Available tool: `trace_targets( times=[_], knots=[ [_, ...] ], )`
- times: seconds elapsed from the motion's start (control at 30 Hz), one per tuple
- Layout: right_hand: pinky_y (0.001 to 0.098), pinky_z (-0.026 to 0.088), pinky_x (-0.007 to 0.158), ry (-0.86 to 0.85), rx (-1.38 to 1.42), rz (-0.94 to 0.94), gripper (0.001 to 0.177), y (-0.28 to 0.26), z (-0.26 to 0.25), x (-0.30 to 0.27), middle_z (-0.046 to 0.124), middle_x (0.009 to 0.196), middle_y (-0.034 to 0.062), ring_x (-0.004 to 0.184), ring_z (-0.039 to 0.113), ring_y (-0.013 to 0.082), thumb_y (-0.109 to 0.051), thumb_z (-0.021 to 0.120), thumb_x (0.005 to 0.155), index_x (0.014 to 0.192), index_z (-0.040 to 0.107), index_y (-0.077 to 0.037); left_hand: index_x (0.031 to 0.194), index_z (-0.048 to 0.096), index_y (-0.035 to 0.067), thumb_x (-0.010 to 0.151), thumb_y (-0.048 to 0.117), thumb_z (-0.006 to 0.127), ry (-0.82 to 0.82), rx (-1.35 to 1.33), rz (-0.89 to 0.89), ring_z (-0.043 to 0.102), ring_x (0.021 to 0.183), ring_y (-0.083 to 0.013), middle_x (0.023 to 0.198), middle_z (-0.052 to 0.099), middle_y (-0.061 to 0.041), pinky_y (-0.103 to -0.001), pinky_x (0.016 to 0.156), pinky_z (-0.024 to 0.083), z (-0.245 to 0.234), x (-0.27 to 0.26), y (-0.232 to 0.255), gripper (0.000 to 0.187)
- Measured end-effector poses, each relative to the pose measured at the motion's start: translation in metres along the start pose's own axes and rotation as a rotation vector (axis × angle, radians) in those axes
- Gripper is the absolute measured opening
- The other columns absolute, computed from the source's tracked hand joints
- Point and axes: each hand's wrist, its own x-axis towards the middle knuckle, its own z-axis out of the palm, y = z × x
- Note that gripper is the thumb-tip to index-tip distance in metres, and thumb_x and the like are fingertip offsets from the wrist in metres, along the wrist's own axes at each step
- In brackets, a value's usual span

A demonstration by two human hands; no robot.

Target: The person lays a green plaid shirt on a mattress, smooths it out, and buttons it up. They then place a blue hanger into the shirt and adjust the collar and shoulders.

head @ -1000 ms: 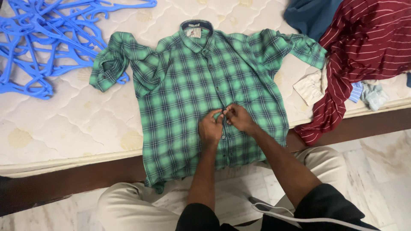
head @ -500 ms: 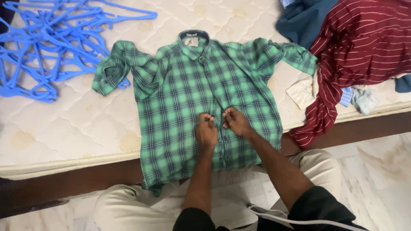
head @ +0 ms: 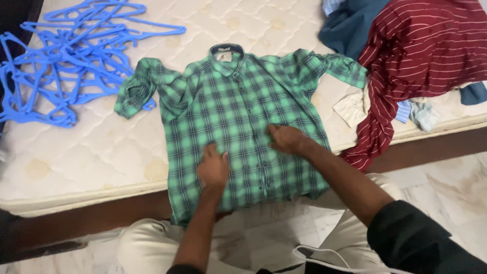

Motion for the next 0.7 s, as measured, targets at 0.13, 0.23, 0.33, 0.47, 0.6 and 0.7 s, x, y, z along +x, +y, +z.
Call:
trace_targets(
  times=[0.13, 0.23, 0.33, 0.47, 0.6, 0.7],
  knots=[
    [0.053, 0.055, 0.09, -0.032, -0.118, 0.11, 0.041, 0.024, -0.041, 0.003, 0.059, 0.135, 0.0199, 0.101, 0.069, 0.0401, -0.028, 0.062, 0.095, 0.127, 0.051, -0.004, 0.129, 0.053, -0.001, 0.083, 0.046, 0.074, 0.013, 0.275, 0.034, 0.055, 0.115, -0.0368, 0.128, 0.052, -0.021, -0.049, 0.088, 0.052, -0.028, 0.021, -0.03, 0.069],
    [0.0477, 0.06, 0.086, -0.102, -0.27, 0.211, 0.053, 0.057, -0.069, 0.013, 0.069, 0.119, 0.0231, 0.095, 0.072, 0.0365, -0.034, 0.058, 0.099, 0.139, 0.044, -0.001, 0.128, 0.057, -0.001, 0.091, 0.033, 0.071, 0.19, 0.368, 0.134, 0.054, 0.119, -0.0379, 0.131, 0.054, -0.02, -0.05, 0.094, 0.048, -0.042, 0.051, -0.061, 0.052],
    [0.0462, 0.062, 0.084, -0.134, -0.437, 0.286, 0.057, 0.092, -0.113, 0.027, 0.065, 0.129, 0.0231, 0.093, 0.072, 0.0347, -0.034, 0.058, 0.1, 0.144, 0.041, -0.003, 0.131, 0.056, -0.002, 0.09, 0.024, 0.075, 0.304, 0.219, 0.095, 0.054, 0.119, -0.039, 0.133, 0.054, -0.02, -0.051, 0.094, 0.048, -0.06, 0.089, -0.097, 0.052],
    [0.0502, 0.061, 0.081, -0.009, -0.424, 0.462, 0.09, 0.126, -0.156, 0.038, 0.025, 0.166, 0.0233, 0.095, 0.072, 0.0448, -0.035, 0.053, 0.105, 0.166, -0.005, -0.002, 0.139, 0.05, -0.002, 0.083, 0.019, 0.082, 0.329, 0.353, 0.031, 0.053, 0.12, -0.0423, 0.139, 0.049, -0.022, -0.052, 0.093, 0.049, -0.083, 0.13, -0.143, 0.068],
    [0.0524, 0.06, 0.086, -0.015, -0.532, 0.489, 0.108, 0.169, -0.164, 0.049, 0.026, 0.166, 0.0229, 0.113, 0.065, 0.047, -0.039, 0.066, 0.097, 0.164, -0.011, -0.003, 0.147, 0.046, -0.002, 0.08, 0.022, 0.086, 0.344, 0.475, 0.069, 0.053, 0.122, -0.0443, 0.144, 0.046, -0.023, -0.052, 0.091, 0.05, -0.1, 0.17, -0.164, 0.081],
    [0.0548, 0.06, 0.087, 0.035, -0.433, 0.481, 0.115, 0.204, -0.158, 0.057, 0.041, 0.159, 0.0308, 0.114, 0.069, 0.0453, -0.04, 0.072, 0.095, 0.171, -0.004, 0.003, 0.151, 0.042, 0.0, 0.083, 0.026, 0.087, 0.241, 0.303, 0.032, 0.056, 0.117, -0.0458, 0.143, 0.046, -0.022, -0.053, 0.089, 0.051, -0.111, 0.195, -0.168, 0.086]
  ],
)
